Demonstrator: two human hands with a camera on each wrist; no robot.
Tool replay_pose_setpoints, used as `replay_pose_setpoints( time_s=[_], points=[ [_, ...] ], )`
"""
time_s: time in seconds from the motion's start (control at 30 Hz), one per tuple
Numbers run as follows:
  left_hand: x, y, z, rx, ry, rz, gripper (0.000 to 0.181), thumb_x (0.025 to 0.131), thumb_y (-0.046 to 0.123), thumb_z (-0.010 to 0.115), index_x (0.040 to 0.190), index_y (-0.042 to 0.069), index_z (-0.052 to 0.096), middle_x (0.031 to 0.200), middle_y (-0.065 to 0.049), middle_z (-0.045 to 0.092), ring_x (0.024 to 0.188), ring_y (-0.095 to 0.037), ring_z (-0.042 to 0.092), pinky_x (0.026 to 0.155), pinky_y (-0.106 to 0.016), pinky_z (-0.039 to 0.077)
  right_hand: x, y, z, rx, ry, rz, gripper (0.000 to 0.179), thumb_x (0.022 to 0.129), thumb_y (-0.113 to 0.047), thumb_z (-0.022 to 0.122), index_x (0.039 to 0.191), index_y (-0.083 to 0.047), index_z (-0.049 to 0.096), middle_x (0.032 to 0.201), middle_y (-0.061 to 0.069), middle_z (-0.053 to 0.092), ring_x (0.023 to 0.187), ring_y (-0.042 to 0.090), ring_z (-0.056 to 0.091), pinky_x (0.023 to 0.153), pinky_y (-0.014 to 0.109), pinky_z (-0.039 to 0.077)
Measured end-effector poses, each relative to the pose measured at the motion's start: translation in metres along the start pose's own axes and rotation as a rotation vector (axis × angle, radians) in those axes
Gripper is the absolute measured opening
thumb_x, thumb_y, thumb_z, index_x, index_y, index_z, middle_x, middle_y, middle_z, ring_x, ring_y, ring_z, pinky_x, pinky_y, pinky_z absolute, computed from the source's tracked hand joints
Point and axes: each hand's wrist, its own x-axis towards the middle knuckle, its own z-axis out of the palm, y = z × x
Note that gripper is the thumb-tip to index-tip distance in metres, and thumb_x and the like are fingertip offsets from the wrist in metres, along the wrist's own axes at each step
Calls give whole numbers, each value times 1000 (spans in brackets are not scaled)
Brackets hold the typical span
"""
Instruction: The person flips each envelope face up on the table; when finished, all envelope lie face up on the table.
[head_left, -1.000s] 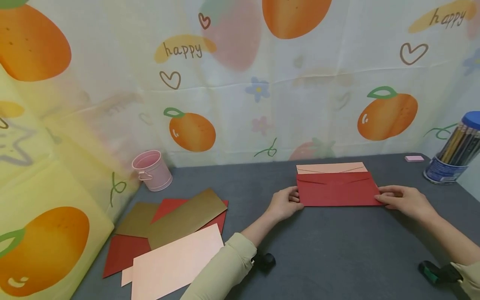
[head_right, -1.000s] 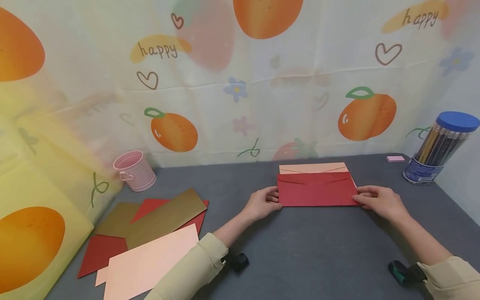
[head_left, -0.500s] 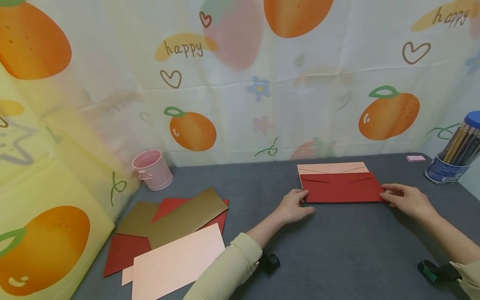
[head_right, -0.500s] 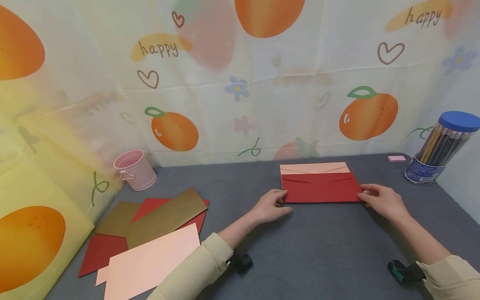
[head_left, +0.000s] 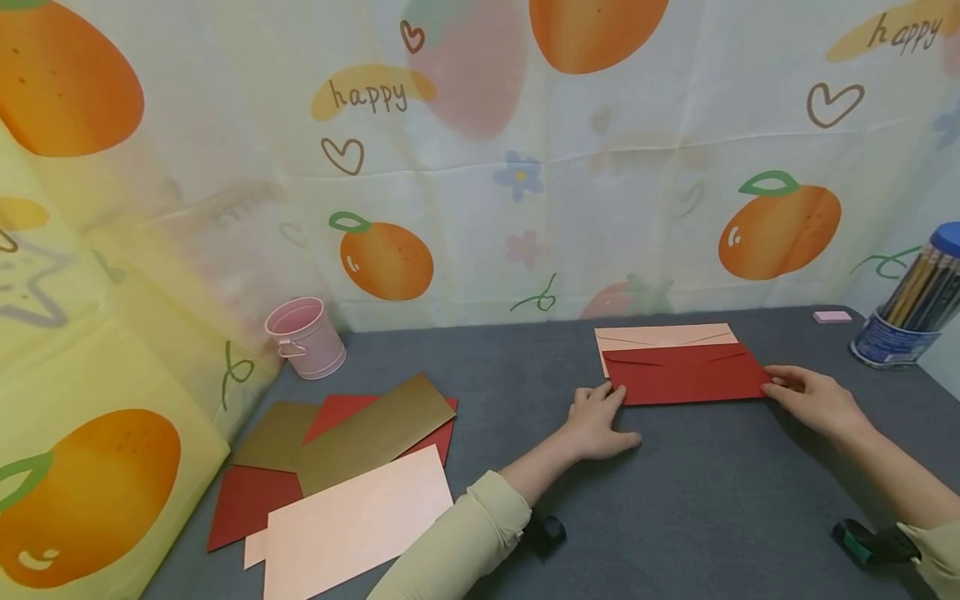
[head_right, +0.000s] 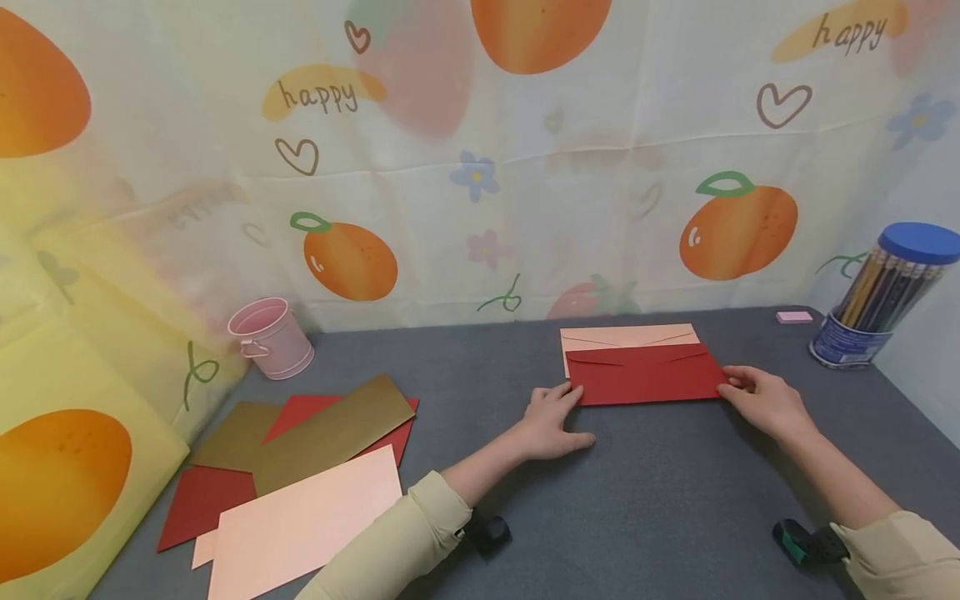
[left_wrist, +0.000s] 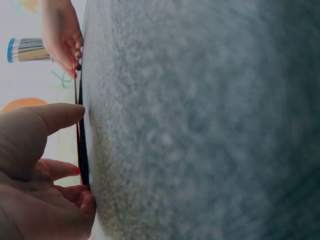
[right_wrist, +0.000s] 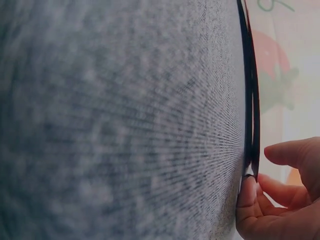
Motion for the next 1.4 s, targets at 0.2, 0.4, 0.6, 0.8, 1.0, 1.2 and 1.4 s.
replay_pose_setpoints(
  time_s=[0.2,0.4,0.6,0.8,1.0,1.2,1.4],
  points=[
    [-2,-1,2,40,1,-10,74,90,41,65,153,18,34,158,0,27,136,-18,25,106,-34,29,1,-1,0,-25,-21,-18,63,103,-36,46,135,18,37,126,41,46,112,55,45,85,65,38],
    [-4,-1,2,66,-13,0,73,91,43,63,153,17,34,159,-1,24,137,-17,24,107,-34,28,4,-1,0,-83,-14,-82,61,101,-31,51,130,21,41,119,41,50,104,51,50,83,63,41],
    [-7,-4,1,42,-26,2,74,92,43,63,153,16,32,160,-1,23,140,-17,23,110,-35,27,6,-6,10,-182,83,-190,57,96,-22,59,123,25,45,116,44,50,102,54,48,86,64,36],
    [-14,-11,-8,13,-61,38,73,93,41,61,153,13,32,158,-5,26,143,-20,24,112,-35,28,3,-26,27,-198,164,-286,57,89,-16,66,124,24,45,120,44,45,113,57,34,89,66,22],
    [-26,-30,-23,14,-141,139,69,95,36,60,152,8,32,158,-10,27,145,-24,22,114,-35,25,2,-56,44,-135,127,-337,60,88,-16,68,128,20,44,124,41,44,116,55,34,95,68,21],
    [-43,-51,-39,-25,-141,179,68,96,35,59,152,6,32,156,-12,31,145,-24,24,115,-36,24,-1,-91,64,-45,62,-378,59,89,-18,68,133,14,45,130,35,45,120,51,36,97,67,25],
    [-65,-76,-56,-59,-60,140,68,96,33,61,152,6,32,155,-11,33,144,-26,27,115,-41,24,-4,-128,89,10,-10,-414,59,90,-21,69,135,10,46,132,31,47,120,49,37,90,63,37]
  ],
)
